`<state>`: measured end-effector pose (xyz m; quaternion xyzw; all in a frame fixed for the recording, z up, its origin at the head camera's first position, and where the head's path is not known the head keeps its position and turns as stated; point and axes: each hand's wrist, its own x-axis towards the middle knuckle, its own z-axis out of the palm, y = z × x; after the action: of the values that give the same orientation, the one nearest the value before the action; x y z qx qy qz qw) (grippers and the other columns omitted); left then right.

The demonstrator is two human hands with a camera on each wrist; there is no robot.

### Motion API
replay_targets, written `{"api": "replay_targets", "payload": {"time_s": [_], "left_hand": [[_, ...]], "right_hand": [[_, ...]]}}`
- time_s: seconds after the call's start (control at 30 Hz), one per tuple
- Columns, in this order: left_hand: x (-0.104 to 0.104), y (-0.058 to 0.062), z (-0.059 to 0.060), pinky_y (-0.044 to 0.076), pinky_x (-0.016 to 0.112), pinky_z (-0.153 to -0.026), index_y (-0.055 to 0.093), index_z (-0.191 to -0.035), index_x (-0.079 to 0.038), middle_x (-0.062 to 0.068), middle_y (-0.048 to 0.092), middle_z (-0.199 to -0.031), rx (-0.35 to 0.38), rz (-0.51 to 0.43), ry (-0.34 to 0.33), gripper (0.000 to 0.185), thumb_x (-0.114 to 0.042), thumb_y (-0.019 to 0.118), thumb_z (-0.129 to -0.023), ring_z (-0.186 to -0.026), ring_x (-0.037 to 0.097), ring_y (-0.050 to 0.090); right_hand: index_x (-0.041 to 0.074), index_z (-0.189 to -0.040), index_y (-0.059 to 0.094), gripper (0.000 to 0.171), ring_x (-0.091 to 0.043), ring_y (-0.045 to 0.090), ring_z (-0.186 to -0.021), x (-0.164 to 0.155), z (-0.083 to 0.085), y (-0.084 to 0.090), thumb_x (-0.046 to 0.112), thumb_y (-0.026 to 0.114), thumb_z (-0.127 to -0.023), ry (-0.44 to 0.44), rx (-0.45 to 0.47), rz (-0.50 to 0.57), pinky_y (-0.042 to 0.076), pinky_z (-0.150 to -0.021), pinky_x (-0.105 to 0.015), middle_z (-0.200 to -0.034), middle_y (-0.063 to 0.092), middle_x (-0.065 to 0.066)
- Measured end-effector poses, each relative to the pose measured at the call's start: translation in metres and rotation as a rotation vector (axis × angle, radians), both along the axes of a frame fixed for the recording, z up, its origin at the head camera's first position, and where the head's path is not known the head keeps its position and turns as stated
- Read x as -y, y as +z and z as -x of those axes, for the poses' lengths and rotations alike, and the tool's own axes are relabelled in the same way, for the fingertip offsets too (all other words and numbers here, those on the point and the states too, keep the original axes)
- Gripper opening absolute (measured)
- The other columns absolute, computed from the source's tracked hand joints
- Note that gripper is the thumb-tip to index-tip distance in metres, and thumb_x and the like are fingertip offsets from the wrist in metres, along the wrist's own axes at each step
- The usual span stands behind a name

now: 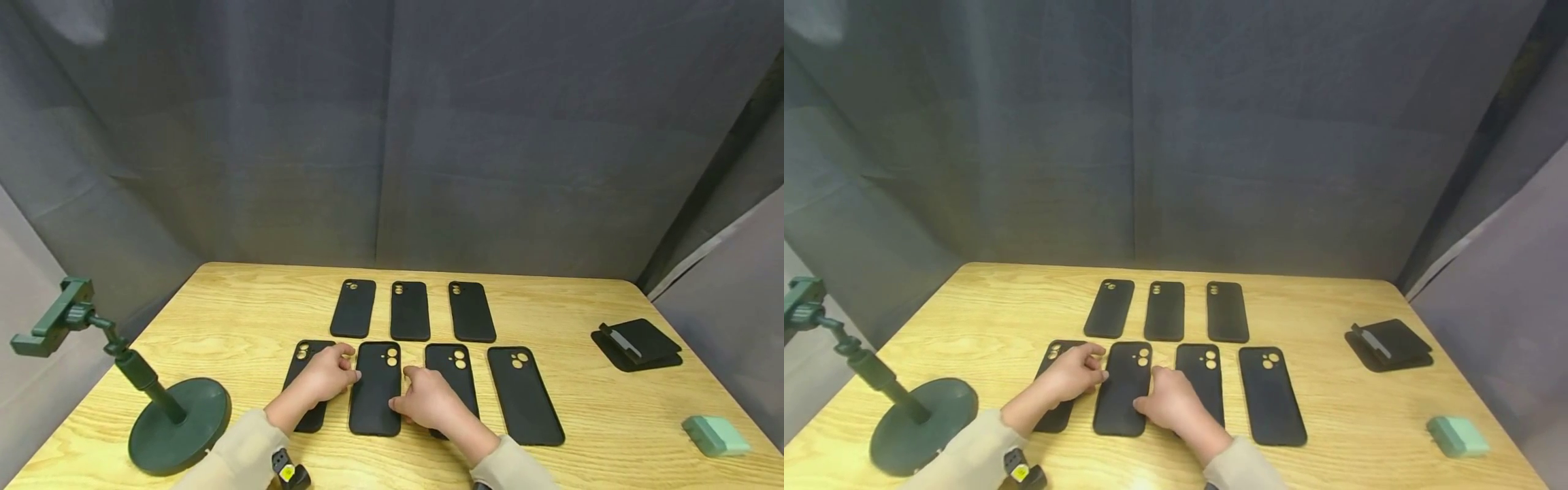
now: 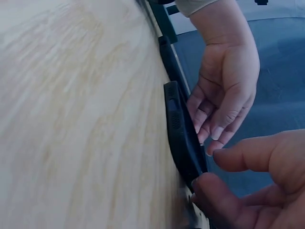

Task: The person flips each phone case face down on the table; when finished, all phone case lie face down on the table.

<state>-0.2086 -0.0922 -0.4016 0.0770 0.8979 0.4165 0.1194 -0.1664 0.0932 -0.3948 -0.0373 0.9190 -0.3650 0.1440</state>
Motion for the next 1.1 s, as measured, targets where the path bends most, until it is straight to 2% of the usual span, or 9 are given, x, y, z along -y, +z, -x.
{"api": "replay_targets", "payload": {"time_s": [0.3, 0.37, 0.5, 0.6, 0.73, 0.8, 0.9, 1.0, 1.1], "left_hand": [[-0.006, 0.000, -0.001, 0.046, 0.028, -0.055, 0.048, -0.124, 0.007, 0.010, 0.055, -0.088, 0.024, -0.017, -0.009, 0.041, -0.005, 0.061, -0.086, -0.060, 0.015, 0.054], [-0.006, -0.001, -0.001, 0.047, 0.028, -0.054, 0.049, -0.123, 0.007, 0.010, 0.054, -0.088, 0.029, -0.022, -0.004, 0.041, -0.005, 0.062, -0.086, -0.058, 0.014, 0.053], [-0.008, -0.001, -0.001, 0.047, 0.028, -0.055, 0.050, -0.123, 0.007, 0.010, 0.054, -0.088, 0.042, -0.033, 0.009, 0.041, -0.005, 0.062, -0.086, -0.059, 0.015, 0.053], [-0.008, -0.001, -0.001, 0.048, 0.030, -0.060, 0.050, -0.124, 0.006, 0.013, 0.056, -0.094, 0.041, -0.024, 0.017, 0.044, -0.006, 0.064, -0.084, -0.068, 0.017, 0.056], [-0.009, 0.000, -0.001, 0.048, 0.032, -0.065, 0.048, -0.127, 0.005, 0.015, 0.057, -0.098, 0.046, -0.031, 0.031, 0.049, -0.007, 0.066, -0.083, -0.075, 0.019, 0.057], [-0.009, 0.002, -0.002, 0.046, 0.030, -0.063, 0.047, -0.128, 0.005, 0.013, 0.056, -0.094, 0.044, -0.054, 0.033, 0.049, -0.007, 0.065, -0.084, -0.072, 0.018, 0.055], [-0.007, 0.004, -0.002, 0.044, 0.029, -0.060, 0.045, -0.129, 0.006, 0.010, 0.053, -0.088, 0.050, -0.099, 0.039, 0.049, -0.006, 0.062, -0.085, -0.068, 0.017, 0.052], [-0.005, 0.004, -0.002, 0.044, 0.028, -0.058, 0.045, -0.129, 0.006, 0.009, 0.052, -0.084, 0.054, -0.146, 0.047, 0.046, -0.005, 0.061, -0.086, -0.067, 0.017, 0.051], [-0.003, 0.003, -0.001, 0.046, 0.029, -0.058, 0.046, -0.128, 0.006, 0.008, 0.051, -0.082, 0.050, -0.184, 0.051, 0.044, -0.005, 0.060, -0.087, -0.066, 0.017, 0.050]], "right_hand": [[-0.011, -0.128, 0.045, 0.061, -0.012, 0.056, -0.045, 0.007, 0.007, -0.007, 0.014, 0.070, -0.079, 0.001, -0.057, -0.099, 0.046, -0.060, -0.029, -0.052, 0.057, -0.001], [-0.011, -0.127, 0.046, 0.059, -0.013, 0.057, -0.050, 0.009, 0.009, -0.009, 0.012, 0.070, -0.078, -0.008, -0.065, -0.108, 0.047, -0.062, -0.030, -0.059, 0.060, -0.004], [-0.013, -0.125, 0.047, 0.058, -0.018, 0.060, -0.062, 0.012, 0.010, -0.011, 0.007, 0.069, -0.075, -0.026, -0.091, -0.123, 0.048, -0.061, -0.031, -0.087, 0.065, -0.017], [-0.015, -0.124, 0.046, 0.059, -0.020, 0.060, -0.064, 0.014, 0.010, -0.012, 0.005, 0.069, -0.073, -0.028, -0.106, -0.129, 0.047, -0.060, -0.031, -0.098, 0.062, -0.023], [-0.016, -0.124, 0.045, 0.060, -0.017, 0.059, -0.059, 0.015, 0.010, -0.011, 0.005, 0.069, -0.074, -0.028, -0.104, -0.133, 0.047, -0.059, -0.030, -0.096, 0.062, -0.024], [-0.016, -0.124, 0.045, 0.060, -0.015, 0.058, -0.053, 0.015, 0.010, -0.011, 0.004, 0.069, -0.074, -0.030, -0.099, -0.122, 0.046, -0.058, -0.029, -0.094, 0.063, -0.024], [-0.017, -0.125, 0.043, 0.060, -0.013, 0.057, -0.048, 0.014, 0.010, -0.011, 0.004, 0.068, -0.075, -0.027, -0.081, -0.097, 0.046, -0.056, -0.027, -0.078, 0.064, -0.015], [-0.017, -0.127, 0.042, 0.060, -0.012, 0.056, -0.045, 0.015, 0.009, -0.011, 0.005, 0.067, -0.076, -0.020, -0.066, -0.075, 0.044, -0.054, -0.026, -0.060, 0.058, -0.005], [-0.016, -0.127, 0.041, 0.060, -0.012, 0.055, -0.045, 0.016, 0.008, -0.010, 0.004, 0.066, -0.076, -0.011, -0.069, -0.064, 0.043, -0.053, -0.026, -0.055, 0.055, -0.001]]}}
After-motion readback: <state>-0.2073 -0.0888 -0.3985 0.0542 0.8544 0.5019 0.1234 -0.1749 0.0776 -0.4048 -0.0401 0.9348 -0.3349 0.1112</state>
